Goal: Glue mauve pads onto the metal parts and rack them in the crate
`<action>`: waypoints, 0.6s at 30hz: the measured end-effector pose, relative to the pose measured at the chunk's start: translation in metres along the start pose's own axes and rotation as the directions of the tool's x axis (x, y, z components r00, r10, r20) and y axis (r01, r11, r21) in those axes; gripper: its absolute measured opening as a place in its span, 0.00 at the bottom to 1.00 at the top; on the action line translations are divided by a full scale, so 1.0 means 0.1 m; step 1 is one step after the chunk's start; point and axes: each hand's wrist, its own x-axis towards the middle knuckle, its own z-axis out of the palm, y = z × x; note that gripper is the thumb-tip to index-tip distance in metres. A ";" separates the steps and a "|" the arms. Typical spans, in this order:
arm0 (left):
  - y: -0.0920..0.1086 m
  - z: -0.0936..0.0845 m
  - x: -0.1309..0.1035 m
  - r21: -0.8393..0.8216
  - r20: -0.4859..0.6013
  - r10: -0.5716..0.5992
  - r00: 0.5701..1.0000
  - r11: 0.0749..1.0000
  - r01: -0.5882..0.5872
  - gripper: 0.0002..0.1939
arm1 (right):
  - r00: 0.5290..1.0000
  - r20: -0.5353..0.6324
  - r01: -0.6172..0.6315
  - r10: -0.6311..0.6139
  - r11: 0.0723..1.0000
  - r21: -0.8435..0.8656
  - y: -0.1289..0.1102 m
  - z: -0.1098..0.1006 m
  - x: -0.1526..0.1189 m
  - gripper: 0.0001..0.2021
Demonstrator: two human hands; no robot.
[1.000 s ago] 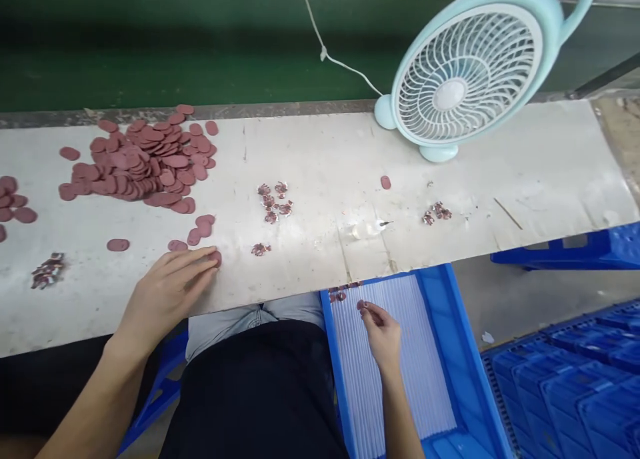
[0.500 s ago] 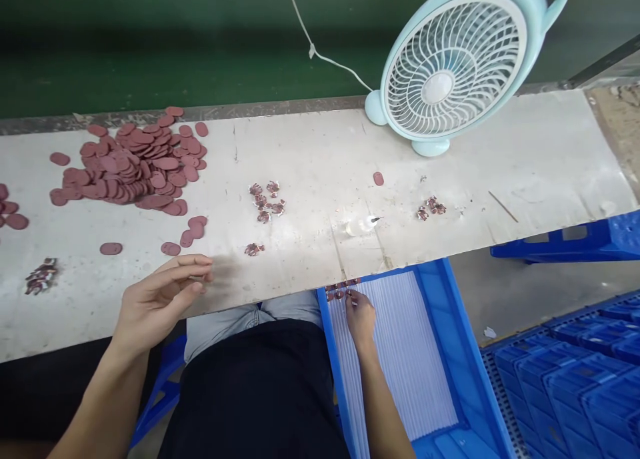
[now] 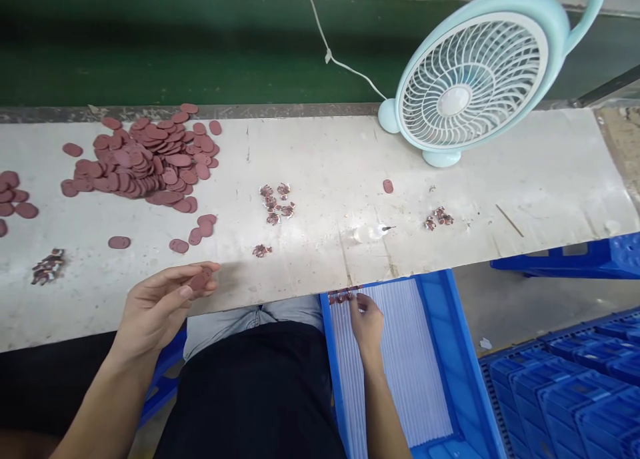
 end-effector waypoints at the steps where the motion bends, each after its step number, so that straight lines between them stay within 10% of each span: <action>1: -0.02 -0.01 -0.02 -0.037 -0.018 -0.029 0.999 0.999 0.029 0.10 | 1.000 -0.029 -0.009 0.011 0.998 0.062 -0.12 -0.08 -0.02 0.20; 5: -0.10 0.02 -0.07 -0.201 -0.023 -0.140 0.990 0.971 0.133 0.10 | 0.999 -0.050 0.006 0.012 0.938 0.346 -0.69 -0.32 -0.08 0.23; 8: -0.13 0.14 -0.09 -0.275 0.024 -0.183 0.983 0.944 0.182 0.10 | 0.978 0.209 -0.128 -0.017 0.740 0.660 -1.15 -0.33 -0.06 0.31; 11: -0.10 0.26 -0.12 -0.318 0.080 -0.214 0.973 0.920 0.229 0.10 | 0.747 0.586 -0.596 -0.315 0.074 0.800 -1.47 -0.19 0.04 0.39; 13: -0.08 0.32 -0.15 -0.336 0.114 -0.227 0.967 0.907 0.253 0.10 | 0.596 0.590 -0.784 -0.545 -0.238 0.573 -1.58 -0.09 0.16 0.40; 18: -0.07 0.39 -0.20 -0.377 0.170 -0.262 0.950 0.873 0.309 0.10 | 0.476 0.593 -0.869 -0.649 -0.246 0.429 -1.74 -0.01 0.47 0.21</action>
